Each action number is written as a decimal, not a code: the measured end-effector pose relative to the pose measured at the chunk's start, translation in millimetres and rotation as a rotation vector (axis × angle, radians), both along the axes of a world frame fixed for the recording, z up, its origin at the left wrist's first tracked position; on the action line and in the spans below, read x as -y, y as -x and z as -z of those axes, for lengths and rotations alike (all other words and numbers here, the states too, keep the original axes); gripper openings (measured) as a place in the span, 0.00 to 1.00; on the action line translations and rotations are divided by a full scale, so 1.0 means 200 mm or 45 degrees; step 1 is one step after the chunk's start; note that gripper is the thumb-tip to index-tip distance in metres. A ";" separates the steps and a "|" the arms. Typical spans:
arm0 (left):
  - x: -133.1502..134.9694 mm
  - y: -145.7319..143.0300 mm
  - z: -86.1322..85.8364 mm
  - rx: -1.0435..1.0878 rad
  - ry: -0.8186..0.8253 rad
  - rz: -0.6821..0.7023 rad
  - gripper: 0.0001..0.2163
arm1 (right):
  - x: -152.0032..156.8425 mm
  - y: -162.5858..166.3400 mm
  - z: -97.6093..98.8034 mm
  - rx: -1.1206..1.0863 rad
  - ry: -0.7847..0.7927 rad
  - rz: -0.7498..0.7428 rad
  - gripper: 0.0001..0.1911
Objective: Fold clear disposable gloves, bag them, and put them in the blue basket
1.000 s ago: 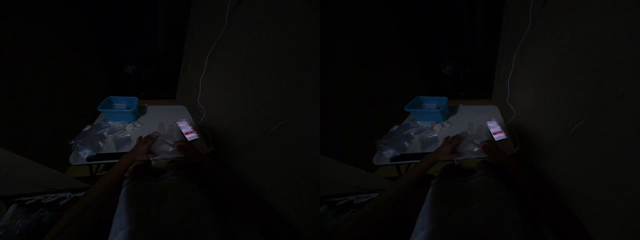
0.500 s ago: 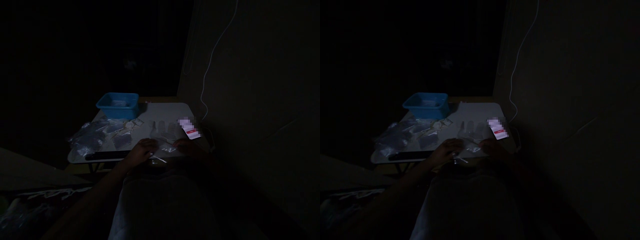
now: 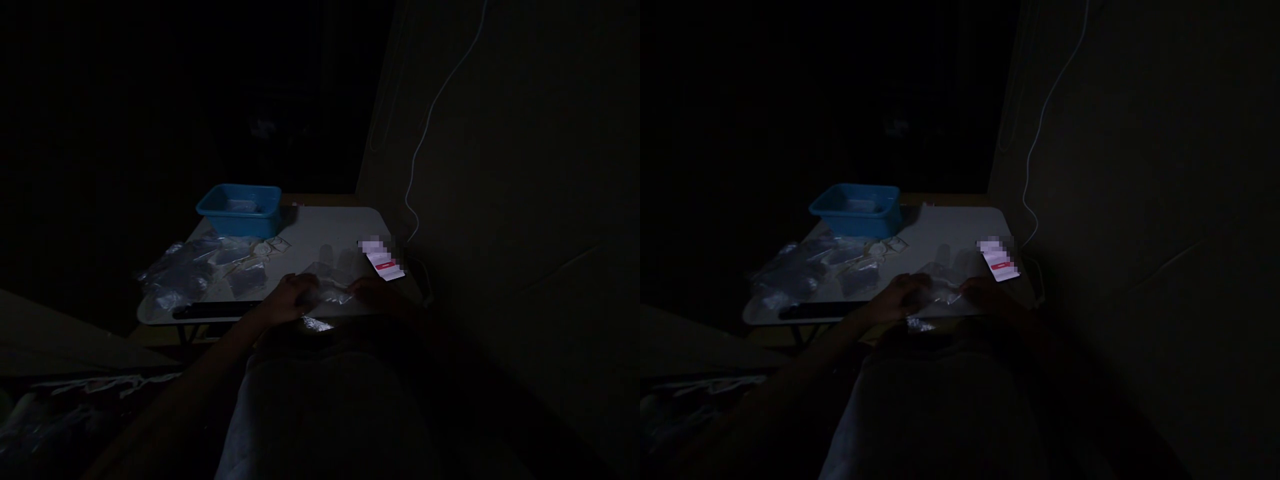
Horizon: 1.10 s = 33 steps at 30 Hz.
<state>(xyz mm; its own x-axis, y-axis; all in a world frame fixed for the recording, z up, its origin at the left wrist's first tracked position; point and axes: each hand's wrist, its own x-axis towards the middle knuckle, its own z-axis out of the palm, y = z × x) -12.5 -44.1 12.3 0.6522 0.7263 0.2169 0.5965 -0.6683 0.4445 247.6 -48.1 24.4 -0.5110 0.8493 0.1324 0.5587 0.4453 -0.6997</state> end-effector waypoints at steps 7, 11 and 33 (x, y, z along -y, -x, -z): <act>-0.01 0.00 0.01 -0.095 0.166 -0.024 0.09 | -0.02 -0.04 0.05 -0.118 0.045 -0.115 0.17; 0.01 0.03 -0.04 -0.113 0.327 -0.001 0.03 | -0.03 -0.08 0.08 -0.080 0.038 -0.126 0.15; 0.14 0.03 -0.05 -0.290 -0.179 -0.128 0.21 | -0.03 -0.02 0.08 -0.216 0.114 -0.117 0.10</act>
<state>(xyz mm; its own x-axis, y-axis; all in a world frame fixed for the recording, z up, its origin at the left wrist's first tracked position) -18.2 -72.1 23.2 0.6218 0.7631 0.1763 0.7367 -0.6463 0.1991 252.0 -42.0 7.6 -0.5639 0.8122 0.1496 0.3890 0.4210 -0.8194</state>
